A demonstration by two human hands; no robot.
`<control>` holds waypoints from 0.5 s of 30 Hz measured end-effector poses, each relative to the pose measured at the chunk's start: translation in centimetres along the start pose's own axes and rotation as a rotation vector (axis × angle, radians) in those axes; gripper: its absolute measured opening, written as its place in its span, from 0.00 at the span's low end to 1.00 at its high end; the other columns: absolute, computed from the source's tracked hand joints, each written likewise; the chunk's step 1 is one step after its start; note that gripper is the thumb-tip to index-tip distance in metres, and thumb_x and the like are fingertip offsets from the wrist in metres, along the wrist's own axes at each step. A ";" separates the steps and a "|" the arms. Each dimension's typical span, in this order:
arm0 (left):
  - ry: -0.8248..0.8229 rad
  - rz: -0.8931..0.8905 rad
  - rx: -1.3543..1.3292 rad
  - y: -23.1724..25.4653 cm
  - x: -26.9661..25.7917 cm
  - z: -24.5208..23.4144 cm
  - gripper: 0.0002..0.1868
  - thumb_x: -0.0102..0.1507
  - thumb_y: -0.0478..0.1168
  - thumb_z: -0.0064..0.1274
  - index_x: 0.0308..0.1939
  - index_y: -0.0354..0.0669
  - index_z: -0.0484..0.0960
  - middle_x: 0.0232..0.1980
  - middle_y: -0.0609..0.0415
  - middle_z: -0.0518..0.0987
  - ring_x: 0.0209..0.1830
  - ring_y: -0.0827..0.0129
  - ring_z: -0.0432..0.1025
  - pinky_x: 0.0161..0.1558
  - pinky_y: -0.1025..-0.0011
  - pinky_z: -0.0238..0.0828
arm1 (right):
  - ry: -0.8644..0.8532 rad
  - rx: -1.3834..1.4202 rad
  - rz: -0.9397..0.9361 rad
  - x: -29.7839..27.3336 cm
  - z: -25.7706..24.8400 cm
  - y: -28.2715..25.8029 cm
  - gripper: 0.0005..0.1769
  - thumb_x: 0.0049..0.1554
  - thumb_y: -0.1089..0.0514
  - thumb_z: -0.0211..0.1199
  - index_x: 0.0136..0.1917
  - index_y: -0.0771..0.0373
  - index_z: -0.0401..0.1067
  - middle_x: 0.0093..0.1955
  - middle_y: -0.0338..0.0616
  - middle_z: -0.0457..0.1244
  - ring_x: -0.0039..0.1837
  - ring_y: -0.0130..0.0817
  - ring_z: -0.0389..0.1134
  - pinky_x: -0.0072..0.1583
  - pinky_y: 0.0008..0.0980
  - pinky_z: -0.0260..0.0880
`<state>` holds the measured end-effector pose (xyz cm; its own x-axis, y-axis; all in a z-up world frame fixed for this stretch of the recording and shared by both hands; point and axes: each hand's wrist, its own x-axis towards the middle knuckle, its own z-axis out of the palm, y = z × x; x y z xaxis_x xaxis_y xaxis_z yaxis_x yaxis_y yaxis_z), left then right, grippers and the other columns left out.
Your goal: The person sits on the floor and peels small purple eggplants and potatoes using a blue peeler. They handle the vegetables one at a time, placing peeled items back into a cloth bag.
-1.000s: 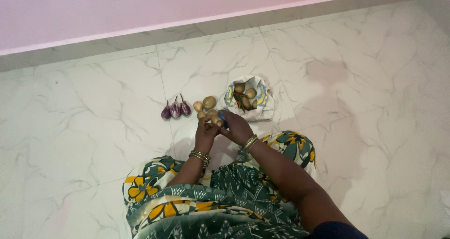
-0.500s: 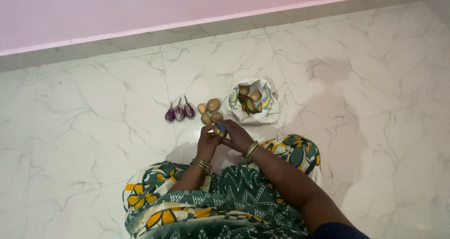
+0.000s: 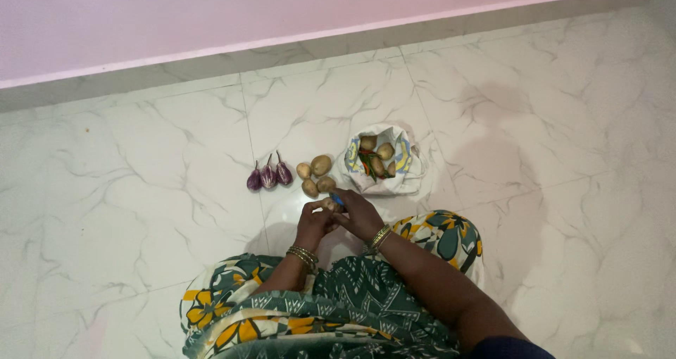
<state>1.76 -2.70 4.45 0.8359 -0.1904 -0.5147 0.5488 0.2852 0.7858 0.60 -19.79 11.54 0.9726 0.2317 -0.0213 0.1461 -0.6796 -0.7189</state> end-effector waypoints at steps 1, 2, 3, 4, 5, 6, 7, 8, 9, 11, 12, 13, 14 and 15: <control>0.010 -0.042 -0.018 0.2 -0.2 0.2 0.23 0.65 0.42 0.57 0.59 0.38 0.66 0.43 0.46 0.82 0.38 0.66 0.78 0.40 0.70 0.80 | 0.005 -0.008 -0.020 -0.1 -0.1 -0.1 0.37 0.54 0.52 0.67 0.74 0.56 0.61 0.59 0.50 0.64 0.60 0.49 0.67 0.61 0.43 0.69; 0.015 -0.055 -0.029 0.3 -0.4 0.4 0.24 0.65 0.43 0.57 0.59 0.38 0.66 0.42 0.47 0.82 0.38 0.66 0.78 0.40 0.69 0.79 | 0.010 -0.015 -0.039 -0.1 -0.1 -0.2 0.36 0.54 0.53 0.67 0.74 0.56 0.61 0.59 0.50 0.63 0.60 0.49 0.67 0.61 0.43 0.68; 0.019 -0.068 -0.040 0.4 -0.6 0.6 0.24 0.65 0.43 0.58 0.58 0.38 0.66 0.42 0.48 0.82 0.38 0.66 0.78 0.40 0.69 0.79 | 0.015 -0.023 -0.059 -0.1 -0.1 -0.3 0.36 0.55 0.54 0.66 0.74 0.57 0.61 0.59 0.49 0.63 0.61 0.49 0.66 0.61 0.43 0.68; 0.023 -0.078 -0.052 0.4 -0.6 0.7 0.24 0.65 0.43 0.59 0.58 0.38 0.66 0.42 0.48 0.81 0.38 0.66 0.77 0.40 0.68 0.79 | 0.028 -0.035 -0.099 -0.2 -0.1 -0.3 0.37 0.53 0.55 0.67 0.74 0.56 0.61 0.60 0.49 0.63 0.62 0.49 0.65 0.62 0.44 0.68; 0.024 -0.094 -0.025 0.3 -0.5 0.6 0.23 0.65 0.42 0.58 0.58 0.38 0.66 0.42 0.49 0.82 0.38 0.67 0.78 0.41 0.69 0.79 | 0.041 -0.047 -0.139 -0.3 0.0 -0.2 0.38 0.52 0.56 0.67 0.74 0.56 0.61 0.62 0.49 0.62 0.62 0.49 0.65 0.62 0.44 0.67; 0.026 -0.109 0.001 0.0 -0.4 0.3 0.23 0.65 0.41 0.57 0.58 0.39 0.66 0.42 0.49 0.83 0.39 0.67 0.78 0.41 0.70 0.80 | 0.053 -0.059 -0.180 -0.4 0.0 -0.2 0.38 0.51 0.58 0.67 0.74 0.56 0.61 0.63 0.49 0.62 0.63 0.50 0.64 0.63 0.44 0.67; 0.028 -0.125 0.027 -0.5 -0.1 0.0 0.22 0.65 0.41 0.56 0.58 0.39 0.66 0.42 0.49 0.83 0.39 0.68 0.79 0.42 0.70 0.80 | 0.022 -0.055 -0.194 -0.3 0.0 0.0 0.38 0.51 0.58 0.67 0.73 0.55 0.62 0.64 0.49 0.62 0.64 0.49 0.64 0.63 0.44 0.67; -0.016 -0.048 0.018 -1.4 0.3 -0.3 0.22 0.64 0.39 0.56 0.58 0.38 0.65 0.41 0.47 0.82 0.37 0.67 0.76 0.39 0.69 0.77 | -0.010 -0.051 -0.208 -0.2 -0.1 0.3 0.37 0.52 0.59 0.68 0.73 0.55 0.62 0.65 0.49 0.62 0.64 0.49 0.64 0.63 0.43 0.67; -0.059 0.030 0.010 -2.3 0.7 -0.4 0.22 0.64 0.37 0.57 0.58 0.37 0.65 0.40 0.45 0.81 0.35 0.65 0.74 0.36 0.69 0.74 | -0.041 -0.047 -0.221 -0.1 -0.2 0.5 0.36 0.52 0.59 0.68 0.73 0.54 0.62 0.65 0.49 0.62 0.64 0.49 0.64 0.63 0.43 0.68; -0.094 0.126 0.066 -3.5 1.2 -0.8 0.23 0.63 0.34 0.57 0.58 0.37 0.65 0.40 0.43 0.80 0.35 0.64 0.74 0.36 0.69 0.73 | -0.098 -0.013 -0.193 -0.1 -0.4 0.8 0.37 0.52 0.59 0.68 0.73 0.54 0.62 0.64 0.49 0.62 0.64 0.49 0.64 0.63 0.43 0.67; -0.087 0.143 0.130 -3.8 1.3 -0.9 0.23 0.62 0.33 0.57 0.58 0.38 0.66 0.41 0.44 0.80 0.38 0.65 0.75 0.38 0.70 0.75 | -0.126 0.004 -0.178 -0.1 -0.5 1.0 0.37 0.53 0.59 0.69 0.73 0.54 0.62 0.63 0.49 0.62 0.64 0.49 0.64 0.64 0.43 0.67; -0.080 0.160 0.195 -3.7 1.2 -0.8 0.24 0.61 0.33 0.57 0.58 0.39 0.66 0.43 0.45 0.81 0.40 0.65 0.77 0.40 0.71 0.77 | -0.134 0.024 -0.167 -0.1 -0.6 1.2 0.38 0.51 0.59 0.68 0.74 0.55 0.61 0.63 0.49 0.62 0.64 0.49 0.64 0.63 0.43 0.67; -0.071 0.173 0.209 -3.5 0.9 -0.5 0.25 0.60 0.33 0.57 0.59 0.38 0.66 0.43 0.45 0.81 0.41 0.65 0.78 0.41 0.70 0.77 | -0.141 0.045 -0.155 -0.2 -0.5 1.4 0.40 0.50 0.60 0.68 0.74 0.55 0.61 0.63 0.50 0.62 0.64 0.49 0.65 0.63 0.43 0.68; -0.062 0.187 0.223 -3.1 0.6 -0.2 0.25 0.60 0.33 0.58 0.59 0.38 0.66 0.44 0.44 0.81 0.41 0.64 0.78 0.41 0.70 0.78 | -0.148 0.066 -0.143 -0.2 -0.5 1.6 0.41 0.49 0.61 0.68 0.75 0.56 0.60 0.63 0.51 0.62 0.64 0.50 0.65 0.63 0.43 0.68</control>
<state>0.57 -3.49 1.63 0.9169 -0.2128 -0.3378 0.3657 0.1084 0.9244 0.77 -21.26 10.69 0.9049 0.4254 -0.0144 0.2638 -0.5870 -0.7654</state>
